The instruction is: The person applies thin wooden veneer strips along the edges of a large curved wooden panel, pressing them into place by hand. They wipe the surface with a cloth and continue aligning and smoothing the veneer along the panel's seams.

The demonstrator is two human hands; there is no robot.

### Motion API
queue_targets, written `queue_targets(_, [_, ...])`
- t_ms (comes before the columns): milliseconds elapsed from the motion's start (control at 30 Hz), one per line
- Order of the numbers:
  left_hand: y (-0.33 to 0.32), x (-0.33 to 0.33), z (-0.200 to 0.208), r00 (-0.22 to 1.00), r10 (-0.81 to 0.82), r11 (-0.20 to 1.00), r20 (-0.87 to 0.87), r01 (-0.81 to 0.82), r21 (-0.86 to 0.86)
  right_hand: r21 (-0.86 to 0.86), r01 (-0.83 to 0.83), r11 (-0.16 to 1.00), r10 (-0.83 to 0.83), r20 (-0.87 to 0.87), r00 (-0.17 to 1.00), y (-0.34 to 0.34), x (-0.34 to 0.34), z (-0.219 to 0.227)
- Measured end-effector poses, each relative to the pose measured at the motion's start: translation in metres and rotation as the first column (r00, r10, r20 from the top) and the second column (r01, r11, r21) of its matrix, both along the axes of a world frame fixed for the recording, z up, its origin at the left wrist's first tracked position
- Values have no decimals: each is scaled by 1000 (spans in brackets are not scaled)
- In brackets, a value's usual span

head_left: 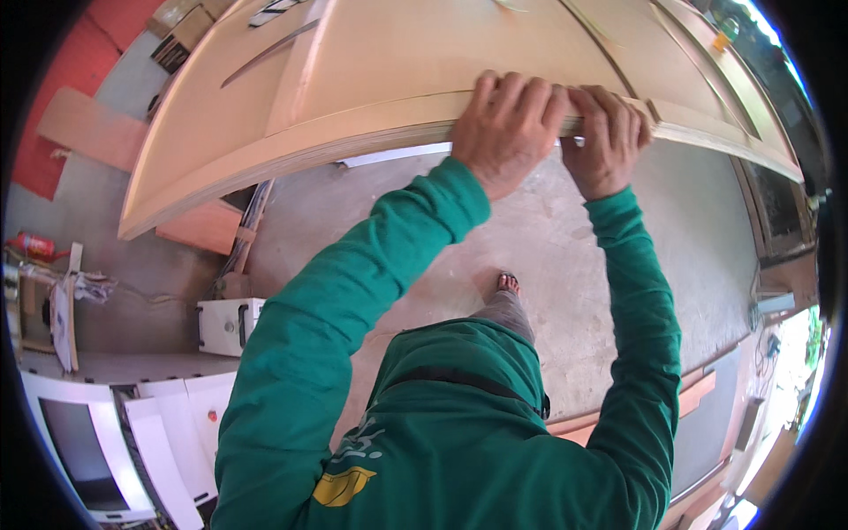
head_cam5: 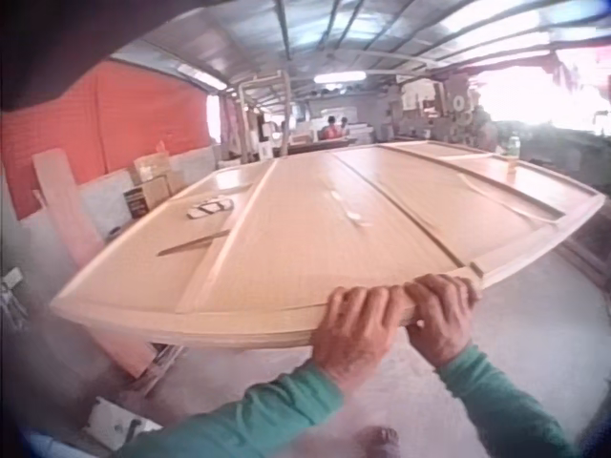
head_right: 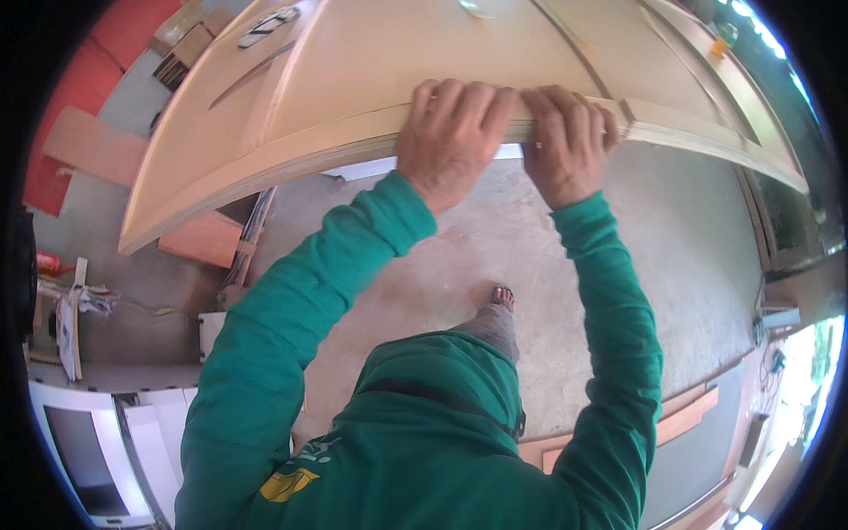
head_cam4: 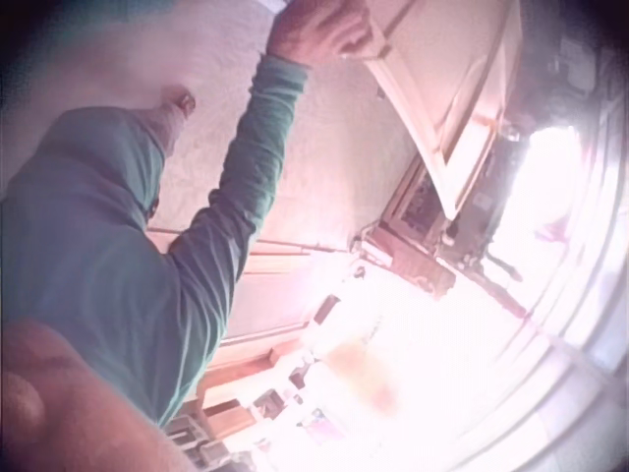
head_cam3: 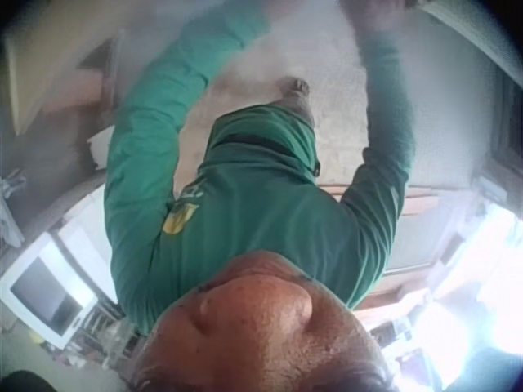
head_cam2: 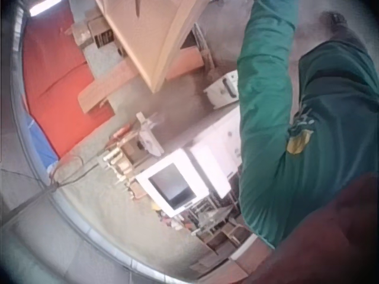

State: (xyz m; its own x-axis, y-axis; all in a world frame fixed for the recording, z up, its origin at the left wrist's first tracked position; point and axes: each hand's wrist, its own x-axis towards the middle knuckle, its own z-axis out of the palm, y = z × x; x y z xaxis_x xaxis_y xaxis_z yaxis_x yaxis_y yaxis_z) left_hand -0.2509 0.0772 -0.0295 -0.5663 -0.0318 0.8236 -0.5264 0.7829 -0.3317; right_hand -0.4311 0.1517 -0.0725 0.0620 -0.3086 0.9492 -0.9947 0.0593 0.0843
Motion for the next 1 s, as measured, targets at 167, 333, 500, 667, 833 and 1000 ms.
queue_targets(167, [-6, 6, -1, 1000, 9, 999, -3, -9, -45, 38, 0, 999, 1, -12, 1000, -2, 3, 3])
queue_targets(333, [-9, 5, -4, 999, -23, 999, -22, 22, -27, 46, -1, 999, 1, 5, 1000, -4, 5, 5])
queue_targets(500, [-7, 13, 2, 999, -18, 996, 39, 14, 85, 57, 6, 998, -5, -16, 1000, -7, 8, 6])
queue_targets(667, [-4, 63, 14, 1000, -27, 989, -5, 28, 143, 88, -21, 996, 18, 33, 999, 4, 35, 14])
queue_targets(833, [-20, 160, 11, 995, 100, 974, 21, -102, 203, 182, -234, 955, 236, 13, 972, -12, 93, 32])
queue_targets(1000, [-37, 198, 14, 987, 138, 956, 83, -154, 250, 239, -285, 928, 286, 34, 958, -30, 125, 44])
